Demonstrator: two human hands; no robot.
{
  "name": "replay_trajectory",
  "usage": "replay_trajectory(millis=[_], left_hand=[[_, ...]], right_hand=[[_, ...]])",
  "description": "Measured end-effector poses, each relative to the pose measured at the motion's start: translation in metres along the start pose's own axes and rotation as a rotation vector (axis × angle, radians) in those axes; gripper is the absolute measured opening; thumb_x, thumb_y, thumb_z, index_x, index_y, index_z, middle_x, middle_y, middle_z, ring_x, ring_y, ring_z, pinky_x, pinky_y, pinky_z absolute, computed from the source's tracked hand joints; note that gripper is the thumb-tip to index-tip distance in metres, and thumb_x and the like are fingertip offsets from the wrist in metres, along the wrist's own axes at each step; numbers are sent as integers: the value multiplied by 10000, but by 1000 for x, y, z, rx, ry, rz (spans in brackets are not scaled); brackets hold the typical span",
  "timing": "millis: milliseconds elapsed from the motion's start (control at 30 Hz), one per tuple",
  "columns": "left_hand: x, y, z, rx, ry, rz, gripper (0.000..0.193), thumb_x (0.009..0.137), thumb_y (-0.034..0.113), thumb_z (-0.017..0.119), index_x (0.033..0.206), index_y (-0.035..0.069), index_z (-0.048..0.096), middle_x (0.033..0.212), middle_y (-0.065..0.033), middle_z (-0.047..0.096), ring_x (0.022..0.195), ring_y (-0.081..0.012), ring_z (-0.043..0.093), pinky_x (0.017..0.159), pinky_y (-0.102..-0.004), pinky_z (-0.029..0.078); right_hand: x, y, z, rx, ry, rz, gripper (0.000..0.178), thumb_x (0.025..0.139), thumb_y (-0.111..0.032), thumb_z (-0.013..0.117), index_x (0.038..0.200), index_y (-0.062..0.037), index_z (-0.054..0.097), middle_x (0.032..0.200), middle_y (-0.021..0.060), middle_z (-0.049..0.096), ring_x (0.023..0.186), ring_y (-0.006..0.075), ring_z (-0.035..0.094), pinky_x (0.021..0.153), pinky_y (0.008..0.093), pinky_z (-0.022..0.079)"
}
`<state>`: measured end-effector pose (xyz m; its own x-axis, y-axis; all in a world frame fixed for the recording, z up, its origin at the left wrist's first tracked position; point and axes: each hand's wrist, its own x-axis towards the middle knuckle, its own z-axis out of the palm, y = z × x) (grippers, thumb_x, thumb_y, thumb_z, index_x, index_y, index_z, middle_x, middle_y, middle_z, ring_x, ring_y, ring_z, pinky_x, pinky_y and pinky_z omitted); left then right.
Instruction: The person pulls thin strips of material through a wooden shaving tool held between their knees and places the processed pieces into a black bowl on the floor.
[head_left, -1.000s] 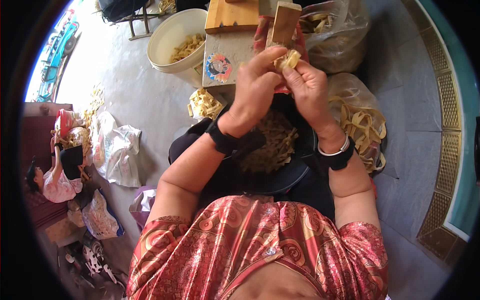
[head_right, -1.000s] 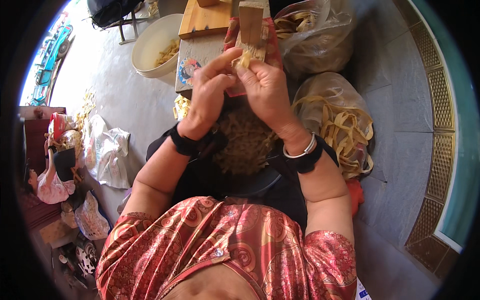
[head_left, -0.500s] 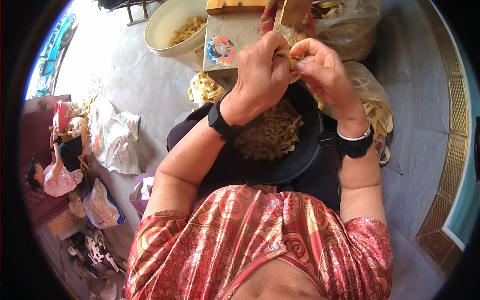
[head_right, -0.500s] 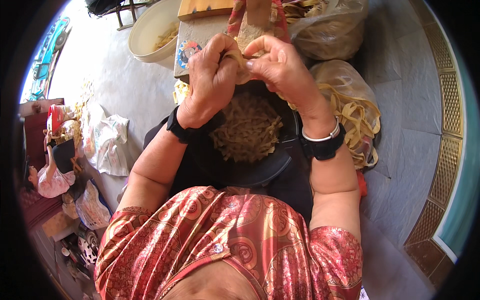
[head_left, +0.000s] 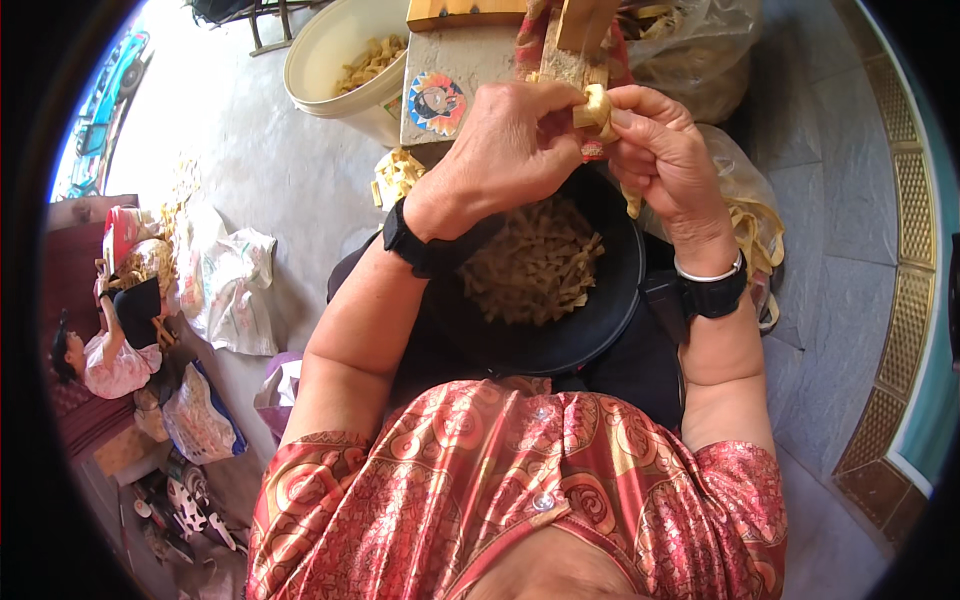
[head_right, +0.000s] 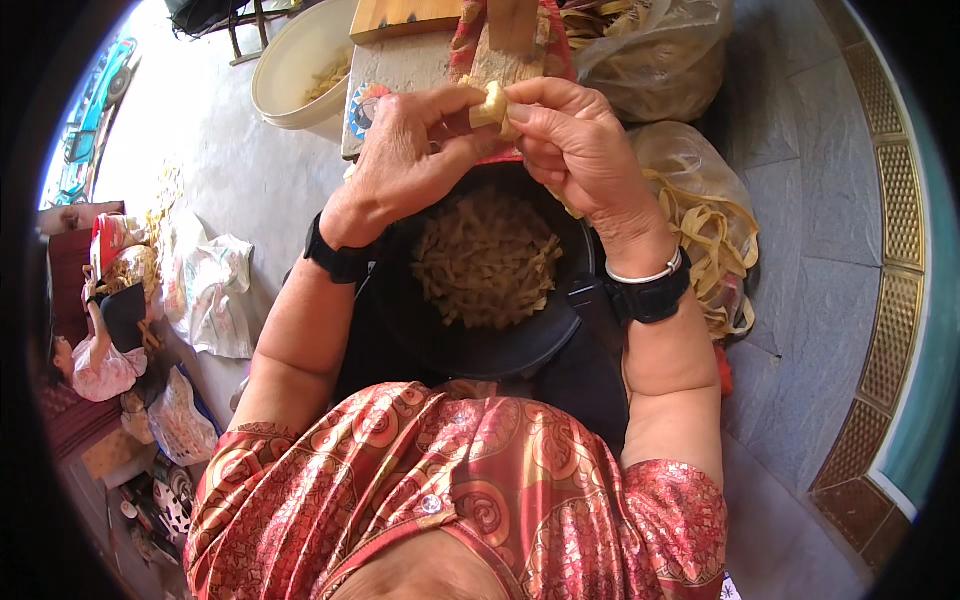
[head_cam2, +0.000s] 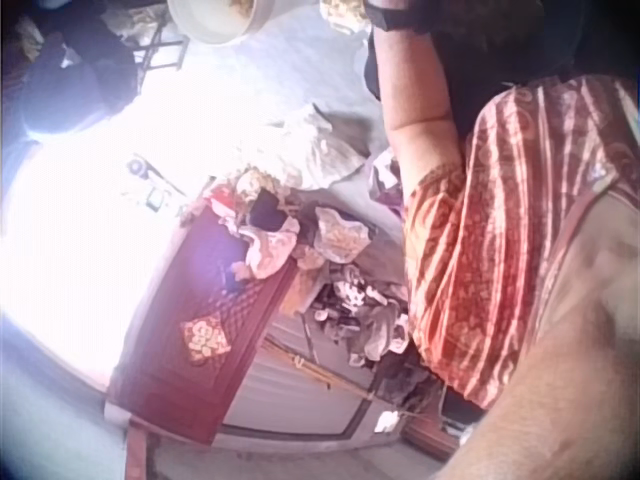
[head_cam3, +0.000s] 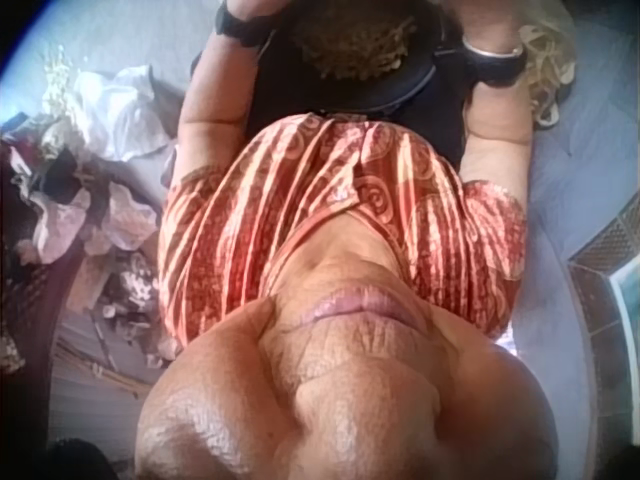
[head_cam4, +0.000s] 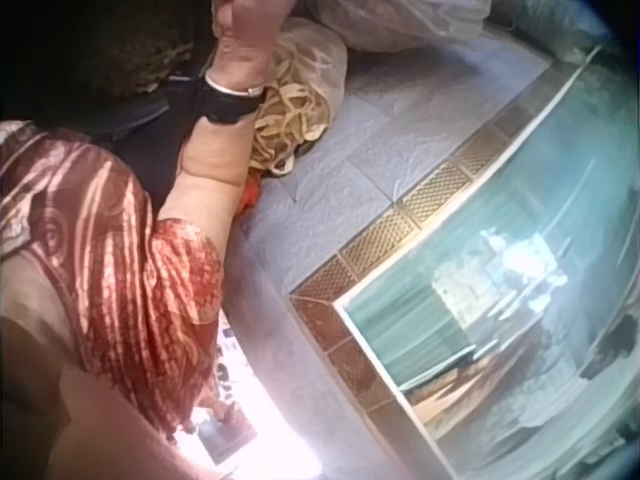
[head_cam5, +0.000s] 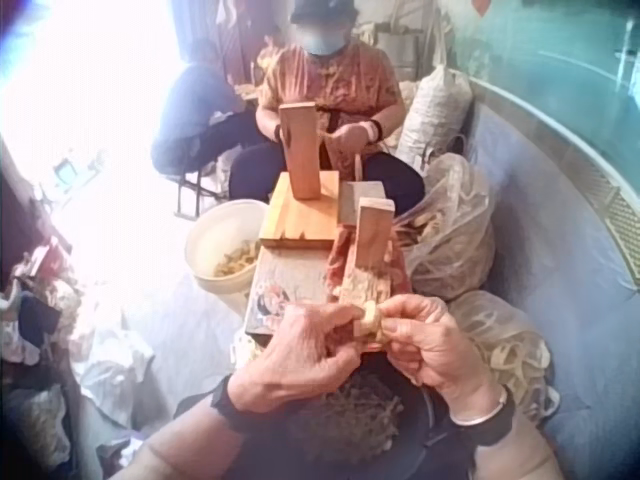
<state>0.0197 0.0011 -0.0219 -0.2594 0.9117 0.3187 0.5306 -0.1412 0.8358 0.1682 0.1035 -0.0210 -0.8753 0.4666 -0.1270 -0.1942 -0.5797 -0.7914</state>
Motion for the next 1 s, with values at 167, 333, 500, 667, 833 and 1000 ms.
replay_trajectory(millis=[167,333,500,667,833,1000], left_hand=[[1,-2,-1,-166,-195,-179,239,860,226,577,779,4,617,584,16,496,542,-56,459,516,-200,383],[2,0,-6,-690,-297,-296,417,916,246,423,542,64,447,496,3,412,435,-84,358,420,-208,285],[1,-1,-9,-997,-288,-485,398,899,238,445,537,77,411,468,5,357,411,-88,329,408,-218,271],[0,4,-16,-875,-267,-447,397,892,221,450,525,80,387,446,3,334,389,-87,302,398,-222,248],[2,1,-16,-742,-224,-360,405,889,214,463,515,77,385,450,1,338,394,-86,295,386,-228,244],[1,3,-27,-940,-330,-348,415,893,243,466,522,71,397,461,-1,359,401,-88,304,393,-228,251]], right_hand=[[-2,-2,6,-284,-25,-115,128,868,-73,509,966,-13,567,621,-52,502,458,-8,342,398,144,261],[-6,-18,5,-632,-38,-150,118,857,-113,557,858,-4,601,648,-31,551,536,-5,417,470,152,324],[-6,-23,-8,-840,-70,-281,140,836,-116,596,755,-8,634,648,-21,583,584,20,492,541,169,400],[-12,-29,-18,-864,11,-248,137,834,-122,594,762,-17,644,632,-28,585,551,20,485,503,173,395],[-11,-24,-9,-765,3,-186,144,834,-132,604,756,-14,629,574,-57,517,500,-5,398,448,165,312],[-19,-34,-8,-772,36,-306,163,841,-139,595,720,-36,629,575,-57,520,482,-6,339,432,174,252]])
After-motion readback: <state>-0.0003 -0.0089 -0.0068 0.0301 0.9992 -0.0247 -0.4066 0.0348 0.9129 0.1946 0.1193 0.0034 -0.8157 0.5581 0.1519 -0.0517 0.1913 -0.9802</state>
